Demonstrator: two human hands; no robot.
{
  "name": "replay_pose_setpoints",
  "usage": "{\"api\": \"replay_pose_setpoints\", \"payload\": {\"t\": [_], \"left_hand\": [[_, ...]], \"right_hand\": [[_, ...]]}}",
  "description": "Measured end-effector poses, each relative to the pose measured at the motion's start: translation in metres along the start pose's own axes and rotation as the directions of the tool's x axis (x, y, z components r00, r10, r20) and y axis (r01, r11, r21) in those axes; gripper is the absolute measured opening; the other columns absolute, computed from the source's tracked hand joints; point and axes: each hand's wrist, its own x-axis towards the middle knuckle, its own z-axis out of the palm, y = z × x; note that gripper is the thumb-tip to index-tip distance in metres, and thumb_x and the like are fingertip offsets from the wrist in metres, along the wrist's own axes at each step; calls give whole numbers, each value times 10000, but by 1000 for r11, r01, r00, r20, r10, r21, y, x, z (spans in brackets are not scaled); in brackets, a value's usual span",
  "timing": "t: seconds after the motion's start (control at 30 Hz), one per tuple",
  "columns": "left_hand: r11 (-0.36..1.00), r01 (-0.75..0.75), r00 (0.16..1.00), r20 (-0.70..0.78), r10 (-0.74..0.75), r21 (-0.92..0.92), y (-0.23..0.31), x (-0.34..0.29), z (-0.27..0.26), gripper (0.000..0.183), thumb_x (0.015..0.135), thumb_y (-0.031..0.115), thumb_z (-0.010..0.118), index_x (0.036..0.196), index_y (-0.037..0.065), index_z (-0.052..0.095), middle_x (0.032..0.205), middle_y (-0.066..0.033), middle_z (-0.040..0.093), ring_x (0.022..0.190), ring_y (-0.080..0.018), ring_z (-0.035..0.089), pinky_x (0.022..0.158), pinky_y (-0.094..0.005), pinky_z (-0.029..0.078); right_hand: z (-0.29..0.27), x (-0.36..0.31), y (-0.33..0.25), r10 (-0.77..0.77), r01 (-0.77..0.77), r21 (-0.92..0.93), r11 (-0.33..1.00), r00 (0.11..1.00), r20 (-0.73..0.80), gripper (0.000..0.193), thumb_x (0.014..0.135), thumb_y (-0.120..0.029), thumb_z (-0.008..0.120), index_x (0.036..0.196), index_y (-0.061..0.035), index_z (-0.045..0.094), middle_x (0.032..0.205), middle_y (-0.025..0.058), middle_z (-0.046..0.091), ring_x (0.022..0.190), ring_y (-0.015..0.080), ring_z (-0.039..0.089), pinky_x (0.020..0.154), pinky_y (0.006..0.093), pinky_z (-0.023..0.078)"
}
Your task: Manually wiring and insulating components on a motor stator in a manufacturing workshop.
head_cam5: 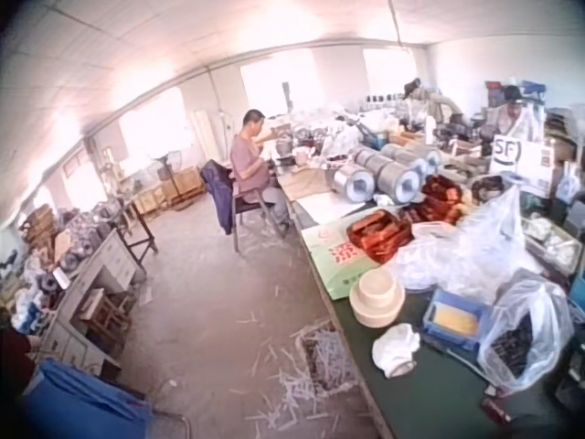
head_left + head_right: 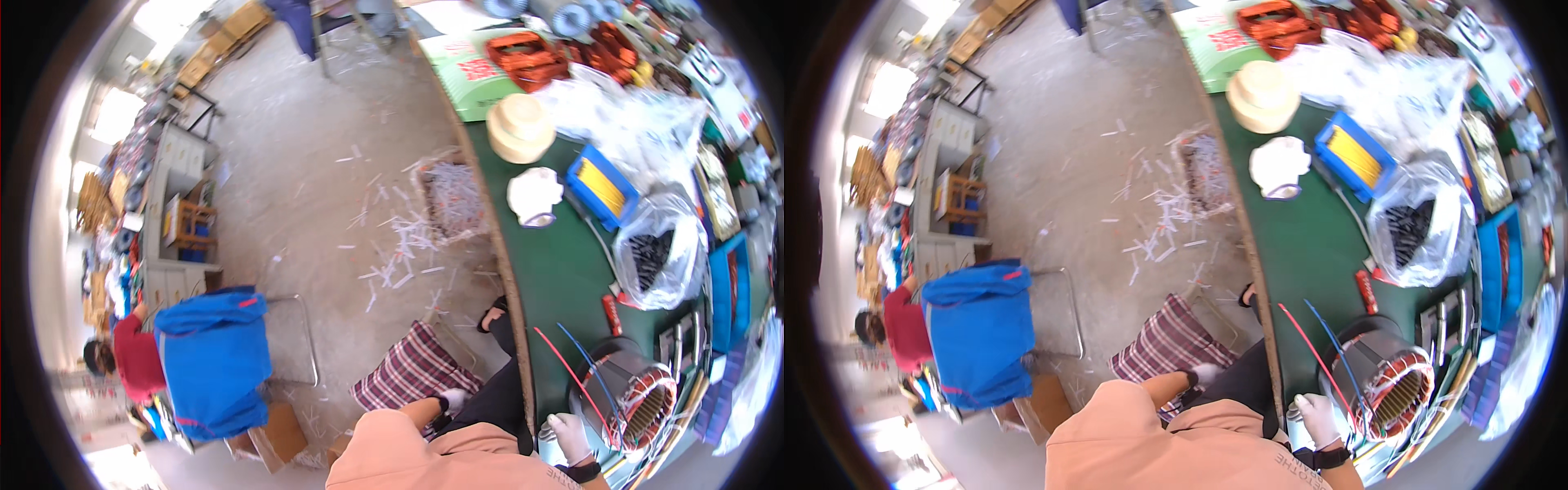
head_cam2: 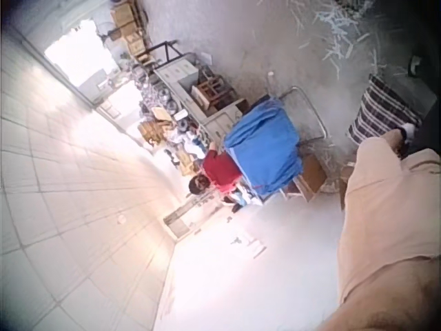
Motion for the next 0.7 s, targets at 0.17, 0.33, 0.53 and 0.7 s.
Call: {"api": "replay_pose_setpoints", "payload": {"t": [0.17,0.33,0.53,0.7], "left_hand": [[774,281,951,274,-144,-568,-109,-26,121,277,918,166,576,1143,45,682,1057,-72,704,956,-209,651,861,-364,505],[880,312,905,393,-161,-358,-146,-97,98,305,894,142,589,1172,48,672,1047,-46,707,924,-182,646,836,-340,506],[927,324,887,400,-229,-189,-182,-163,28,351,866,113,605,1207,51,660,1035,-16,711,886,-150,641,805,-312,506],[810,547,828,274,-488,-209,-99,-190,-98,389,863,57,622,1251,79,650,1024,50,695,867,-80,600,787,-245,485]], "right_hand": [[-8,-13,30,55,-51,-92,994,998,34,354,937,-250,535,844,65,667,761,122,675,690,179,653,665,307,528],[-5,-27,31,69,-69,70,995,998,10,347,934,-266,544,862,50,670,771,111,680,709,183,653,691,320,531],[-3,-28,102,41,-63,184,981,991,125,380,950,-340,561,894,11,696,813,82,695,748,170,655,723,319,525],[18,-78,186,-607,568,-540,621,785,127,198,830,-144,610,996,-51,666,906,117,672,849,279,655,804,340,513]]}}
